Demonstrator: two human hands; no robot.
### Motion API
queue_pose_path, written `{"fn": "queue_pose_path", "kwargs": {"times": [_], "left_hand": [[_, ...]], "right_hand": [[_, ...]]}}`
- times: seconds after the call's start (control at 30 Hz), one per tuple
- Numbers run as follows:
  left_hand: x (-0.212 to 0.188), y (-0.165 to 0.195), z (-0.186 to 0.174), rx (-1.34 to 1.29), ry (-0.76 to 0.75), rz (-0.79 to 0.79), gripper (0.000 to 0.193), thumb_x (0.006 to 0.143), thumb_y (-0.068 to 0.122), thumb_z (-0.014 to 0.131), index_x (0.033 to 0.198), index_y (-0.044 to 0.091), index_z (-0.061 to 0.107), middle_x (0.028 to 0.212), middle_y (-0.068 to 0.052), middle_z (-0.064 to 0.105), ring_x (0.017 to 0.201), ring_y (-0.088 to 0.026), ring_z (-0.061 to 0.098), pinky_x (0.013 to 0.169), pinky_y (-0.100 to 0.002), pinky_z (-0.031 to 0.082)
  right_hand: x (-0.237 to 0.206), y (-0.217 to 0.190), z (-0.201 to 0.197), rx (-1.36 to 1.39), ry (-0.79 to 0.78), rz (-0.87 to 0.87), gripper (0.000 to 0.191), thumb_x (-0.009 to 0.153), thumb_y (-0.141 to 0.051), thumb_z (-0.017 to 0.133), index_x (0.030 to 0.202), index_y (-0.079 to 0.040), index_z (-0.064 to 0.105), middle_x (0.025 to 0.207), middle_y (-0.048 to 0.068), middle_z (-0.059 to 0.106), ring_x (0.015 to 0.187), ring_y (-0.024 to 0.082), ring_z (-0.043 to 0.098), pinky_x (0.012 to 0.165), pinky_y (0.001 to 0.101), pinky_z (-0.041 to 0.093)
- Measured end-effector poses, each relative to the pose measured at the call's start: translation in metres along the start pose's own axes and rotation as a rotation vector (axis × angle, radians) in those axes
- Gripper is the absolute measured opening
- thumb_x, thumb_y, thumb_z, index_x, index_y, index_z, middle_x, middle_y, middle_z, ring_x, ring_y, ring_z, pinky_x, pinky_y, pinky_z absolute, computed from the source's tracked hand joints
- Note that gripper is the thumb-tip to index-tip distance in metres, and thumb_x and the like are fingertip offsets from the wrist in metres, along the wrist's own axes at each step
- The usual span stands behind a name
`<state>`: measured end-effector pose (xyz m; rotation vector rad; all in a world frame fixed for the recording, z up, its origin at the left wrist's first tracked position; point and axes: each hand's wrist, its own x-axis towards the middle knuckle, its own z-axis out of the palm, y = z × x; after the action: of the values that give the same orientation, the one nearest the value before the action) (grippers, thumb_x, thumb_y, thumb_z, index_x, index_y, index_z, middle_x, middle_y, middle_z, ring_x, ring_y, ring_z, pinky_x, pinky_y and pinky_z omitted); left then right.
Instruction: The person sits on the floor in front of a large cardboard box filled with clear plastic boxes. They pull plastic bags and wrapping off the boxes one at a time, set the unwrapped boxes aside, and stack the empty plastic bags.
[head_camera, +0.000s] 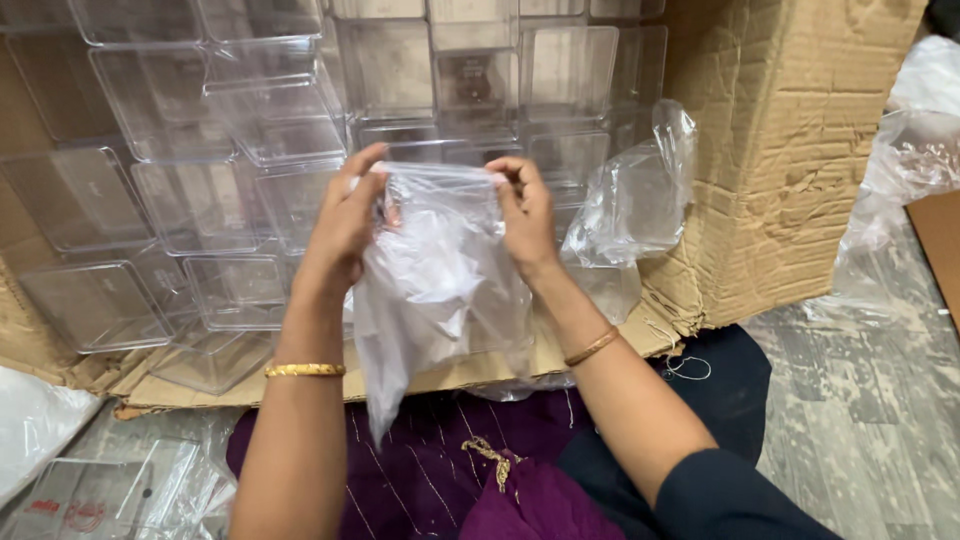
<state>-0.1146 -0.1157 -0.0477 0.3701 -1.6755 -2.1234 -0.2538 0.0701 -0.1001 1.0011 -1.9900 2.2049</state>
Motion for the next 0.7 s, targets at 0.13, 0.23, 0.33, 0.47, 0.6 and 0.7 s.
{"fn": "queue_pose_path", "kwargs": {"times": [0.13,0.23,0.33,0.47,0.6,0.7], "left_hand": [[-0.022,0.028,0.039,0.181,-0.147,0.217,0.025,0.107,0.017,0.062,0.123,0.001,0.074,0.074,0.0,0.065,0.061,-0.011,0.054,0.056,-0.029,0.045],[-0.046,0.05,0.068,0.471,-0.23,0.511,0.02,0.106,0.018,0.064,0.117,0.006,0.075,0.075,-0.003,0.068,0.062,-0.011,0.061,0.055,-0.03,0.047],[-0.056,0.068,0.086,0.628,-0.172,0.785,0.021,0.107,0.019,0.064,0.123,0.008,0.071,0.085,-0.009,0.074,0.071,-0.013,0.069,0.062,-0.033,0.051],[-0.054,0.079,0.094,0.819,0.096,0.489,0.034,0.104,0.028,0.06,0.131,0.009,0.07,0.071,-0.019,0.068,0.059,-0.028,0.065,0.061,-0.042,0.048],[-0.043,0.072,0.093,0.939,0.164,0.449,0.044,0.113,0.038,0.056,0.1,0.001,0.077,0.081,-0.025,0.068,0.079,-0.044,0.065,0.067,-0.05,0.049],[-0.033,0.059,0.09,0.799,0.082,0.398,0.038,0.101,0.038,0.059,0.104,0.004,0.075,0.074,-0.022,0.069,0.071,-0.04,0.071,0.064,-0.047,0.052]], "right_hand": [[0.003,-0.018,-0.028,0.334,-0.06,0.281,0.029,0.108,-0.023,0.047,0.133,-0.012,0.058,0.119,0.006,0.067,0.107,0.017,0.063,0.091,0.0317,0.053],[0.003,-0.041,-0.041,0.67,-0.311,0.486,0.039,0.106,-0.032,0.043,0.137,-0.011,0.055,0.121,0.007,0.066,0.109,0.019,0.063,0.093,0.0345,0.054],[0.001,-0.058,-0.046,0.722,-0.504,0.505,0.04,0.107,-0.034,0.047,0.135,-0.008,0.056,0.119,0.008,0.066,0.108,0.019,0.063,0.093,0.034,0.053],[0.0,-0.066,-0.051,0.683,-0.629,0.485,0.042,0.107,-0.036,0.051,0.133,-0.003,0.058,0.116,0.009,0.065,0.106,0.018,0.062,0.092,0.0332,0.052],[0.004,-0.059,-0.061,0.608,-0.74,0.475,0.046,0.108,-0.038,0.055,0.13,0.002,0.06,0.113,0.01,0.065,0.104,0.018,0.061,0.092,0.0325,0.051],[-0.002,-0.05,-0.067,0.565,-0.837,0.466,0.049,0.109,-0.039,0.059,0.129,0.005,0.062,0.111,0.011,0.064,0.102,0.017,0.06,0.091,0.032,0.05]]}}
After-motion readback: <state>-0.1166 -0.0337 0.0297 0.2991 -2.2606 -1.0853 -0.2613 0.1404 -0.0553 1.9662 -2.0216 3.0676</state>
